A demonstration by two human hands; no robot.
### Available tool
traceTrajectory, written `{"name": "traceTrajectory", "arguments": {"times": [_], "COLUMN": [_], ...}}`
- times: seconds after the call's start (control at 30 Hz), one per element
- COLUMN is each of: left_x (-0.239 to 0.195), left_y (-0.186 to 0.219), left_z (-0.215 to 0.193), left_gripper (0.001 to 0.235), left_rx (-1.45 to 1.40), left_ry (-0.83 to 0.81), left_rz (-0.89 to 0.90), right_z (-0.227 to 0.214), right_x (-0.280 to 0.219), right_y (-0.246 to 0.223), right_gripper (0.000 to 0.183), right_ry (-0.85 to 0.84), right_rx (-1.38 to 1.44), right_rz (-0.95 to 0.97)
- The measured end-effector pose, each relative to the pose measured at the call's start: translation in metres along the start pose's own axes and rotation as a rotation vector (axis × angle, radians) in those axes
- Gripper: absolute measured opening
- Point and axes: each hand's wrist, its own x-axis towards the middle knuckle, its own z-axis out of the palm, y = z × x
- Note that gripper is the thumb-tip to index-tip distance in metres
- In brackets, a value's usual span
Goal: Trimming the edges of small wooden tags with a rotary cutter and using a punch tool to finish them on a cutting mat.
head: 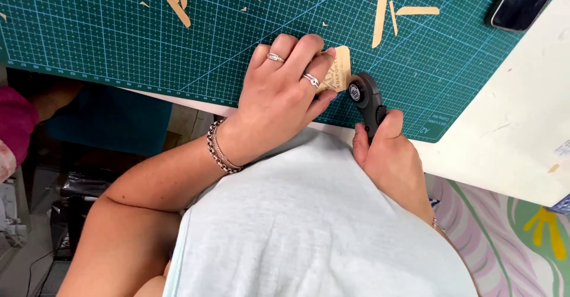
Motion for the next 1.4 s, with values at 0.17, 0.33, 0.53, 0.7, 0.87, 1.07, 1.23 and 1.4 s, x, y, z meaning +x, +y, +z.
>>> {"name": "traceTrajectory", "arguments": {"times": [0.17,0.33,0.53,0.7,0.87,1.07,1.23,1.4], "left_x": [0.0,0.001,0.002,0.003,0.002,0.003,0.003,0.002], "left_y": [0.0,0.001,0.0,0.0,0.0,0.0,0.0,-0.001], "left_z": [0.001,0.002,0.005,0.007,0.007,0.007,0.007,0.008], "left_gripper": [0.044,0.041,0.032,0.03,0.032,0.027,0.028,0.033], "left_rx": [0.007,0.026,0.061,0.048,0.036,0.03,0.03,0.026], "left_ry": [-0.011,0.012,0.035,0.052,0.029,0.043,0.044,0.018], "left_rz": [-0.011,-0.019,-0.024,-0.035,-0.039,-0.044,-0.043,-0.046], "right_z": [-0.016,-0.012,-0.023,-0.017,-0.017,-0.019,-0.023,-0.031], "right_x": [0.001,0.006,0.009,0.011,0.014,0.014,0.016,0.019], "right_y": [-0.013,-0.007,-0.013,-0.008,-0.005,-0.008,-0.012,-0.017], "right_gripper": [0.04,0.042,0.041,0.043,0.044,0.043,0.045,0.044], "right_ry": [-0.052,-0.036,-0.054,0.021,0.085,0.117,0.111,0.148], "right_rx": [0.008,-0.057,-0.06,-0.148,-0.163,-0.216,-0.25,-0.309], "right_rz": [0.058,0.047,0.062,0.015,-0.077,-0.091,-0.076,-0.137]}}
